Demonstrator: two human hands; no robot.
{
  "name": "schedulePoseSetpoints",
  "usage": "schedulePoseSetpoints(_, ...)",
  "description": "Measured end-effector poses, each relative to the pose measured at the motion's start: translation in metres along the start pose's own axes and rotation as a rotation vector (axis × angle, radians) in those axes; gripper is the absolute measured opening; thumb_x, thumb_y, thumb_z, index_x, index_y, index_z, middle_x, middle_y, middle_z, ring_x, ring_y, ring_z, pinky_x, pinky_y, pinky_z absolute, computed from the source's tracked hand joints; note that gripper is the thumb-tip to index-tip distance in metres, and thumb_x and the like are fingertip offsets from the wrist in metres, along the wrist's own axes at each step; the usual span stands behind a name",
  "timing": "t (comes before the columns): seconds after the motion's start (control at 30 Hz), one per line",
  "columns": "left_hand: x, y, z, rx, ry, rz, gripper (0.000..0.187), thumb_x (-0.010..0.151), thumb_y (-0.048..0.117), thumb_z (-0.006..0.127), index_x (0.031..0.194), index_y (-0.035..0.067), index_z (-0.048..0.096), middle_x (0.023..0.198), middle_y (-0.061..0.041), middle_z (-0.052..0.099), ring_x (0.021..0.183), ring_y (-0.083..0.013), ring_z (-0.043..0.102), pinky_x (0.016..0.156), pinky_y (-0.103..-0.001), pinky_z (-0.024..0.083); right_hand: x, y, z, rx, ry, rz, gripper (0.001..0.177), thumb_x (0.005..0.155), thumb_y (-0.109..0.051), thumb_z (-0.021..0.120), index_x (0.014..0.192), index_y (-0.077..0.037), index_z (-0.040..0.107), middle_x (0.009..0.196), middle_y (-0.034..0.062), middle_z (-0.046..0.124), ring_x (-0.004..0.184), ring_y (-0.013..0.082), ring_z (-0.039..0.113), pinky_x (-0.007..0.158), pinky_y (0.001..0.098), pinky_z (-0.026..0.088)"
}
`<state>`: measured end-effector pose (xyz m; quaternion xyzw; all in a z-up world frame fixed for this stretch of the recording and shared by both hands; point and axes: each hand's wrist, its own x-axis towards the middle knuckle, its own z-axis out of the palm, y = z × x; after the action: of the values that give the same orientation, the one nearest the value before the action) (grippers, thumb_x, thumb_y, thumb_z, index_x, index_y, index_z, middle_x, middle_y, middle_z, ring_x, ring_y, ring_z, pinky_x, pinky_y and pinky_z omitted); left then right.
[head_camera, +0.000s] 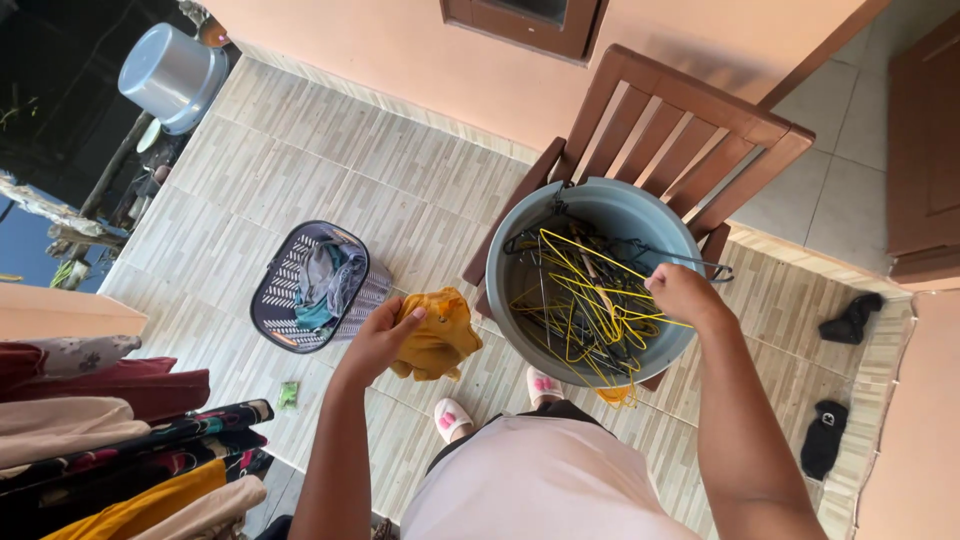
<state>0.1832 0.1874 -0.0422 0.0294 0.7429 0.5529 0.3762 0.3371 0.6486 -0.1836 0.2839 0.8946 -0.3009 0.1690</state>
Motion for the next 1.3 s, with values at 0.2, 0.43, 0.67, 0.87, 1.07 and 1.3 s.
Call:
schedulePoseSetpoints(0.2, 0.001, -0.017, -0.016, -0.01, 0.0, 0.024, 0.034, 0.1, 0.033, 0.062, 0.112, 0.001, 0.065, 0.095, -0.004, 0.071, 0.084, -0.0082, 0.064, 0.074, -0.026, 0.052, -0.013, 0.018, -0.026, 0.039, 0.195, 0.065, 0.023, 0.095, -0.029, 0.065, 0.104, -0.009, 0.074, 0.098, 0.0178, 0.075, 0.093, 0.0363, 0.072, 0.083, 0.0454, 0.055)
schedulePoseSetpoints(0.43, -0.001, -0.024, -0.024, -0.078, -0.014, 0.034, 0.033, 0.1, 0.031, 0.061, 0.114, 0.001, 0.064, 0.1, -0.004, 0.072, 0.088, -0.0078, 0.066, 0.078, -0.025, 0.053, -0.001, 0.041, -0.012, 0.035, 0.307, 0.038, 0.02, 0.096, -0.021, 0.061, 0.107, -0.012, 0.075, 0.093, 0.015, 0.072, 0.087, 0.0356, 0.067, 0.079, 0.0469, 0.053)
schedulePoseSetpoints(0.67, -0.006, -0.025, -0.023, -0.019, 0.031, 0.01, 0.034, 0.101, 0.031, 0.061, 0.115, 0.001, 0.065, 0.099, -0.005, 0.072, 0.087, -0.0082, 0.065, 0.078, -0.025, 0.052, 0.032, 0.078, 0.052, 0.146, -0.111, 0.201, 0.028, 0.103, -0.021, 0.052, 0.114, -0.015, 0.076, 0.073, 0.015, 0.072, 0.059, 0.0253, 0.065, 0.067, 0.0415, 0.055)
schedulePoseSetpoints(0.87, -0.007, -0.025, -0.017, -0.002, 0.022, -0.026, 0.036, 0.101, 0.033, 0.061, 0.115, 0.001, 0.066, 0.097, -0.004, 0.072, 0.086, -0.0087, 0.065, 0.076, -0.026, 0.052, 0.032, 0.07, 0.082, 0.134, -0.234, 0.167, 0.027, 0.1, -0.02, 0.054, 0.11, -0.018, 0.079, 0.078, 0.015, 0.074, 0.06, 0.0252, 0.062, 0.066, 0.0417, 0.053)
schedulePoseSetpoints(1.07, -0.008, -0.019, -0.009, 0.058, 0.019, -0.042, 0.038, 0.1, 0.035, 0.061, 0.116, 0.002, 0.067, 0.096, -0.003, 0.072, 0.086, -0.0084, 0.065, 0.077, -0.026, 0.052, 0.031, 0.051, 0.075, 0.051, -0.226, 0.03, 0.026, 0.096, -0.019, 0.058, 0.108, -0.018, 0.082, 0.106, 0.0116, 0.077, 0.094, 0.0271, 0.07, 0.088, 0.0401, 0.054)
schedulePoseSetpoints(1.3, -0.007, -0.02, -0.007, 0.069, 0.01, -0.029, 0.037, 0.1, 0.037, 0.062, 0.111, 0.002, 0.066, 0.091, -0.003, 0.069, 0.081, -0.008, 0.061, 0.072, -0.026, 0.051, -0.01, -0.006, 0.027, 0.015, -0.2, 0.069, 0.023, 0.099, -0.022, 0.058, 0.108, -0.019, 0.079, 0.108, 0.014, 0.077, 0.101, 0.0323, 0.073, 0.093, 0.0431, 0.054)
